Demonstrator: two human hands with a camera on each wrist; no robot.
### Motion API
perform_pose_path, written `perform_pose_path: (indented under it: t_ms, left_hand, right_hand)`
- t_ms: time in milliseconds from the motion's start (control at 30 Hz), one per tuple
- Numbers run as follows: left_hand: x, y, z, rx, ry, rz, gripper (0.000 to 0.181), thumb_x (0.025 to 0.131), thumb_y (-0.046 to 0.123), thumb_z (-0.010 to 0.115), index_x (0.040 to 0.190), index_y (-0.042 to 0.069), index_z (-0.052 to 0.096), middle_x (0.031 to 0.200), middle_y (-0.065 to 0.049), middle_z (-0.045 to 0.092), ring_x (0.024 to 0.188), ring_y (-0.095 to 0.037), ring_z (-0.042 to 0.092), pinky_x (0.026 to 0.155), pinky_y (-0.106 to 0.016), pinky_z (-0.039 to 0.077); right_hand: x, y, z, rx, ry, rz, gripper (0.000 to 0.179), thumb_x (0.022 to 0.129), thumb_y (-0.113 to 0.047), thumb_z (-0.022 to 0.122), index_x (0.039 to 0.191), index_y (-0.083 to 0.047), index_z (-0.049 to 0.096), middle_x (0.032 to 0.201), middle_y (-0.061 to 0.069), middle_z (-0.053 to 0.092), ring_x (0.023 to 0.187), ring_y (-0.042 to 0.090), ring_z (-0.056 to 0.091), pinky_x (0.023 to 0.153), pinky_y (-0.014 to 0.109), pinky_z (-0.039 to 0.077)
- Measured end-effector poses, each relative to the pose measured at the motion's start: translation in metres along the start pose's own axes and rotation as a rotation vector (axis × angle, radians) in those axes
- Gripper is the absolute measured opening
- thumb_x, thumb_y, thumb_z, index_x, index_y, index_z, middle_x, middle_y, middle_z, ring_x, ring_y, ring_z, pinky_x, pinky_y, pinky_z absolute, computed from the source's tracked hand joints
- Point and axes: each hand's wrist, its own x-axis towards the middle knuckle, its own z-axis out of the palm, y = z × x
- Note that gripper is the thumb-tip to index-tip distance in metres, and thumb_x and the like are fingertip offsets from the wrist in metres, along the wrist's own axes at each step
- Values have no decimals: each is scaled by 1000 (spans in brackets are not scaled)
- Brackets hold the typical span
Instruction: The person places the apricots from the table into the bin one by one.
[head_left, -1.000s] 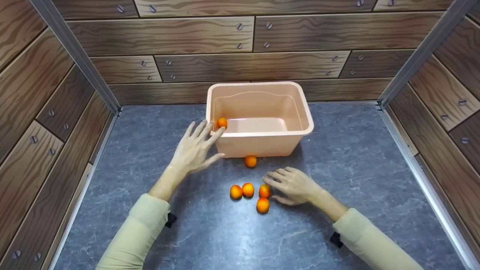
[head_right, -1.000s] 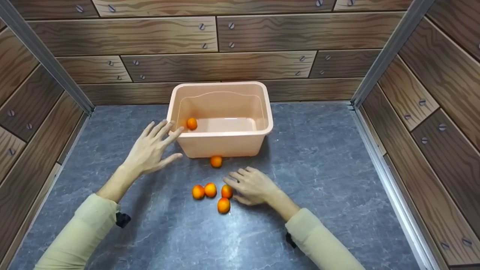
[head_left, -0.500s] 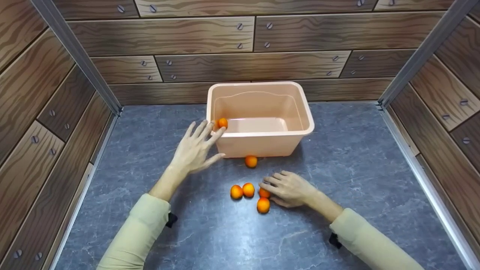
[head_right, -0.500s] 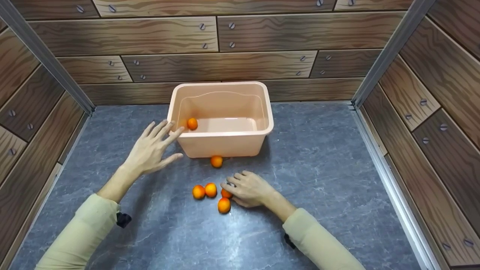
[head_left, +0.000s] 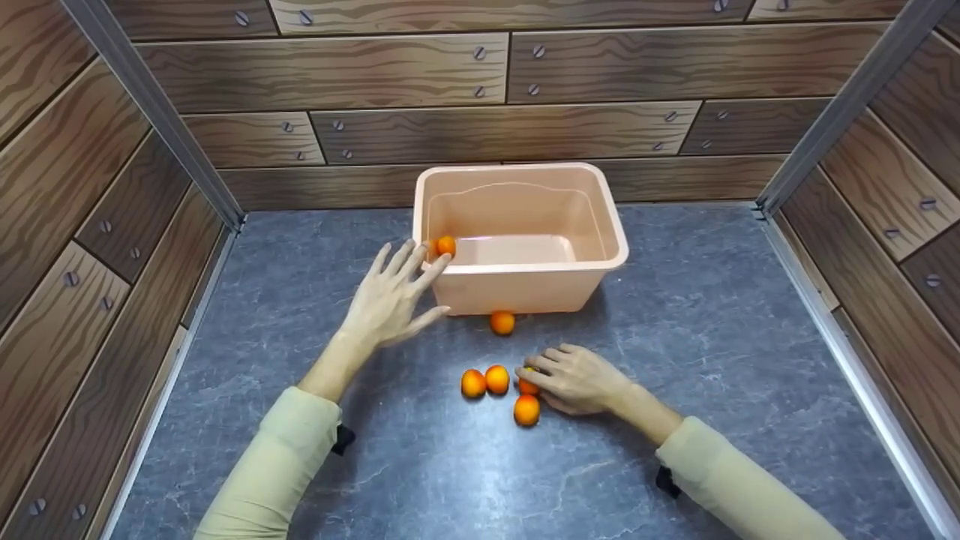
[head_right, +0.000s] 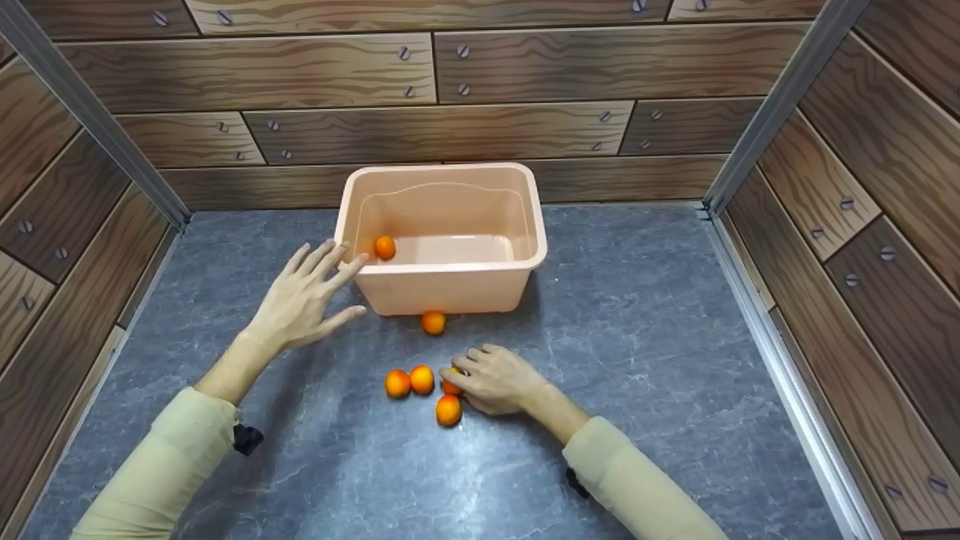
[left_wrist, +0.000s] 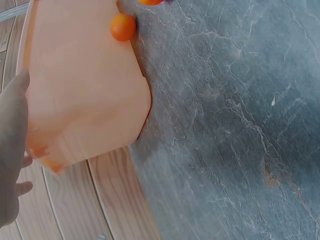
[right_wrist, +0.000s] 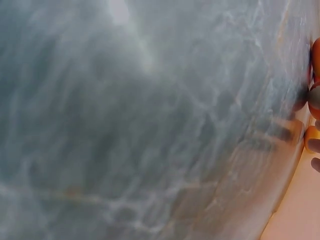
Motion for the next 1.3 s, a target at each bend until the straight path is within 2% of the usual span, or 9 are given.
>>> perform_pose_path:
  t_ms: [467,667,967,1133,1300]
  left_hand:
    - [1,-1,2,15,37,11,74,100,64,56,162,27,40,158,-16,52,150,-39,47,124,-62,36]
    - [0,0,2,5,30,4,75,99,63,58,163,27,40,159,-17,52,151,-39,46,125,-62,36]
    - [1,0,2,6,33,7,74,100,64,55,163,27,39,161,-16,50,151,-39,46,125,-62,36]
    - [0,-1,2,1,44,8,76,99,63,59,163,27,40,160,-17,51,151,-40,46,124,-62,36]
    - [0,0,1,-11,19,1,74,101,64,55,163,28,39,161,-16,49,152,-39,44,126,-61,34]
  right_hand:
    - [-4,-1,4,39,100,37,48,89,-37,78,133,-21,70,112,-1,78,96,20,74,82,35,60]
    - [-5,2,4,34,128,56,47,86,-35,79,129,-19,71,111,-1,78,95,20,73,82,35,60]
    - [-4,12,-3,28,186,80,50,83,-34,81,129,-17,72,113,2,79,95,21,74,80,34,61]
    - [-1,18,-8,8,219,91,50,83,-33,80,129,-16,72,113,3,79,93,21,73,76,34,61]
    - [0,26,-14,1,244,93,52,82,-30,77,131,-14,72,114,5,79,91,22,73,75,34,60]
